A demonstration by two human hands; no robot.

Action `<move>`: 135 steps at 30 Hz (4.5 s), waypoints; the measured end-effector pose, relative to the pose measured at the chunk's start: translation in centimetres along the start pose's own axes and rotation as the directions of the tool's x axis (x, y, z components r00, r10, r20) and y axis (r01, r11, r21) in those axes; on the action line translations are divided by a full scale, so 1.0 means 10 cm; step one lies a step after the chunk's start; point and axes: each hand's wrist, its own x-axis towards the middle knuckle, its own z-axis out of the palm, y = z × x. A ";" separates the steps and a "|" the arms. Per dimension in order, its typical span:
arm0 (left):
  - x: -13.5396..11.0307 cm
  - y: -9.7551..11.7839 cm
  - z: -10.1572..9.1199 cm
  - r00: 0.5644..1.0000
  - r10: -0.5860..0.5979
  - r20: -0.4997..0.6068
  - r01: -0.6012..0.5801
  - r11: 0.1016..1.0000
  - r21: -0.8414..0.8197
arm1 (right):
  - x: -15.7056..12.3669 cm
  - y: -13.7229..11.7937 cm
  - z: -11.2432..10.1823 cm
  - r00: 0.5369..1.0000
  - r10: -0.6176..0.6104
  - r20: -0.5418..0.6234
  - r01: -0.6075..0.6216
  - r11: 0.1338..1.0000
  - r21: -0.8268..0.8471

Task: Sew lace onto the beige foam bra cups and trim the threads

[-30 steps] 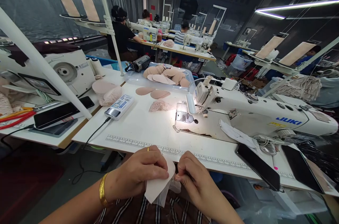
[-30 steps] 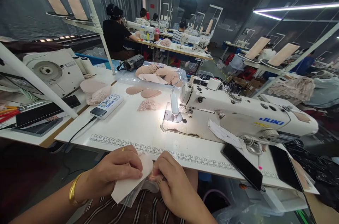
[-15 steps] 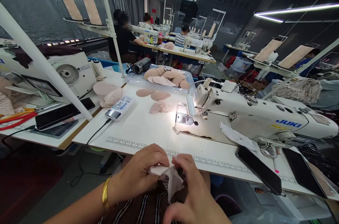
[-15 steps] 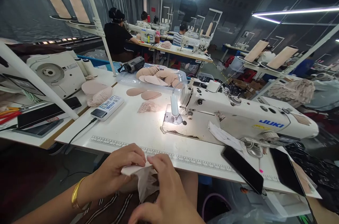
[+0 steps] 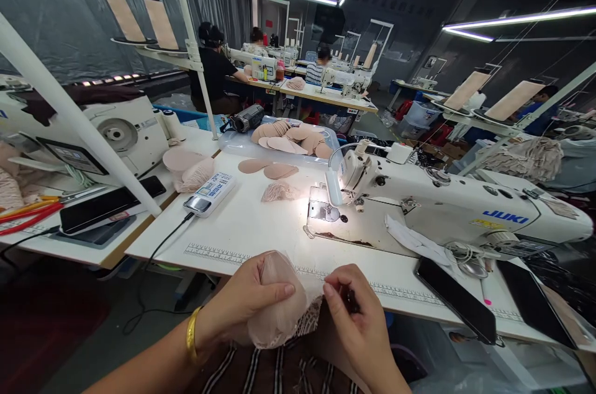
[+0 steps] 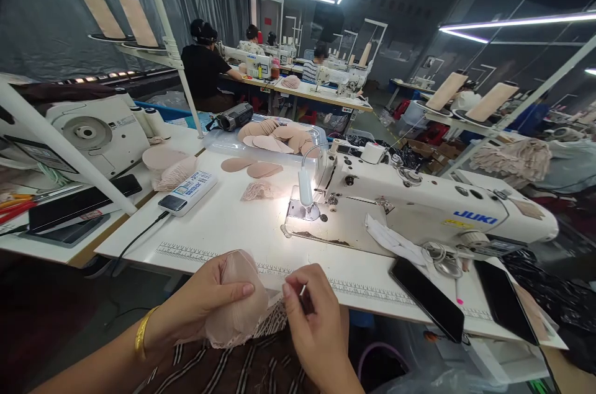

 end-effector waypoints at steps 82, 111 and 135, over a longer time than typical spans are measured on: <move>0.02 0.05 0.06 0.973 -0.122 0.196 0.118 0.993 0.030 | 0.00 0.05 0.22 0.951 -0.284 0.120 0.301 0.940 -0.161; 0.01 0.13 0.13 0.915 -0.119 0.386 0.156 0.986 -0.066 | 0.08 -0.01 0.05 0.772 -0.524 0.359 0.612 0.766 -0.198; 0.02 0.05 -0.03 0.965 -0.141 0.220 0.155 0.987 -0.048 | 0.13 -0.09 -0.02 0.935 -0.077 0.347 0.034 0.991 0.130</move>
